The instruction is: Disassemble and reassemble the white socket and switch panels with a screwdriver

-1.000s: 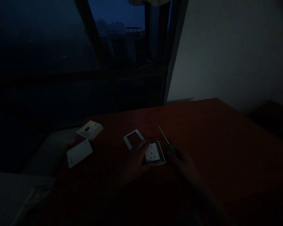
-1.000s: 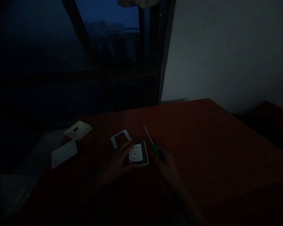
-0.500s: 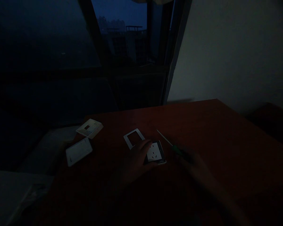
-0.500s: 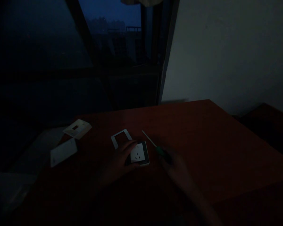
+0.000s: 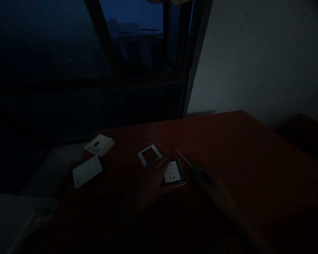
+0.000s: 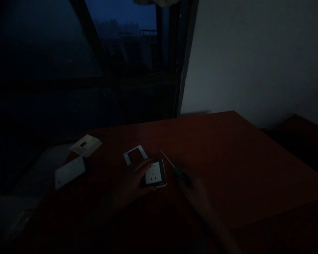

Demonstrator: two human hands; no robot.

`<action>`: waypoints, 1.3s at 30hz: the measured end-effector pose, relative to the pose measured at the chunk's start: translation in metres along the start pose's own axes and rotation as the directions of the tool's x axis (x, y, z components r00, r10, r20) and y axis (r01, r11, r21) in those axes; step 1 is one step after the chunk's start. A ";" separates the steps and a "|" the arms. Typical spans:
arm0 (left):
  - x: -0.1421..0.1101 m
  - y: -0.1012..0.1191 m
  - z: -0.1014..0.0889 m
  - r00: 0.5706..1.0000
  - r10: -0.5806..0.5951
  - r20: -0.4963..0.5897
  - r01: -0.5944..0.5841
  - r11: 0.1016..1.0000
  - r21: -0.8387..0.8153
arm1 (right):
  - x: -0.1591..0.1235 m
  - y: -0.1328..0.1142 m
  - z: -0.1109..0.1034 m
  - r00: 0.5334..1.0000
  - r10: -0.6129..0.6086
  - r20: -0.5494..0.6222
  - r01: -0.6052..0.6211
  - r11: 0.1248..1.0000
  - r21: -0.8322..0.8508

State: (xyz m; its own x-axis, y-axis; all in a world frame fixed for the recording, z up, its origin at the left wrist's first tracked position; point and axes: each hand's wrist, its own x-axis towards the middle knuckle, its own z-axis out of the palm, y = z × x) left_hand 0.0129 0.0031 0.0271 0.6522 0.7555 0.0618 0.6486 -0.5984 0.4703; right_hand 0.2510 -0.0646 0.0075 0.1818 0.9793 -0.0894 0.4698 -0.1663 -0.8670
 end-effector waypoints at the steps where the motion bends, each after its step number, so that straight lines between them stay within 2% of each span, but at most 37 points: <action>1: -0.001 0.000 -0.001 1.000 0.000 0.008 0.000 1.000 0.011 | 0.000 0.000 0.000 1.000 0.005 -0.005 -0.005 1.000 0.000; 8: -0.009 0.000 -0.005 0.999 -0.033 0.019 0.032 0.999 0.023 | -0.004 0.002 -0.001 0.999 -0.021 0.024 0.021 1.000 -0.009; 13: -0.010 0.004 -0.003 0.998 -0.058 0.003 0.058 0.998 0.011 | -0.009 -0.004 -0.020 0.998 -0.061 0.009 0.061 0.996 -0.063; 20: -0.008 0.012 0.000 0.996 -0.057 -0.074 0.055 0.998 -0.028 | -0.010 -0.035 -0.058 0.976 -0.212 -0.051 0.204 0.970 -0.131; 24: -0.008 0.013 0.000 0.995 -0.060 -0.079 0.056 0.997 -0.048 | -0.011 -0.055 -0.067 0.963 -0.226 -0.148 0.205 0.968 -0.146; 28: -0.008 0.011 0.002 0.994 -0.057 -0.095 0.048 0.995 -0.092 | -0.011 -0.075 -0.073 0.926 -0.307 -0.220 0.269 0.944 -0.189; 30: -0.008 0.010 0.003 0.994 -0.062 -0.089 0.053 0.993 -0.106 | -0.009 -0.085 -0.075 0.910 -0.355 -0.214 0.309 0.925 -0.221; 33: -0.008 0.009 0.005 0.993 -0.080 -0.093 0.068 0.990 -0.120 | -0.004 -0.095 -0.074 0.912 -0.376 -0.164 0.329 0.910 -0.254; 39: -0.008 0.009 0.007 0.989 -0.076 -0.126 0.055 0.986 -0.157 | 0.003 -0.100 -0.068 0.915 -0.394 -0.087 0.362 0.897 -0.254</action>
State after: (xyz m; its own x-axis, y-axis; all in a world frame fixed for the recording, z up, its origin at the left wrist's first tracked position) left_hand 0.0167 -0.0106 0.0246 0.5469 0.8260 0.1362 0.6141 -0.5064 0.6053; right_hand 0.2632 -0.0530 0.1267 0.0560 0.9515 0.3026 0.7065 0.1763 -0.6853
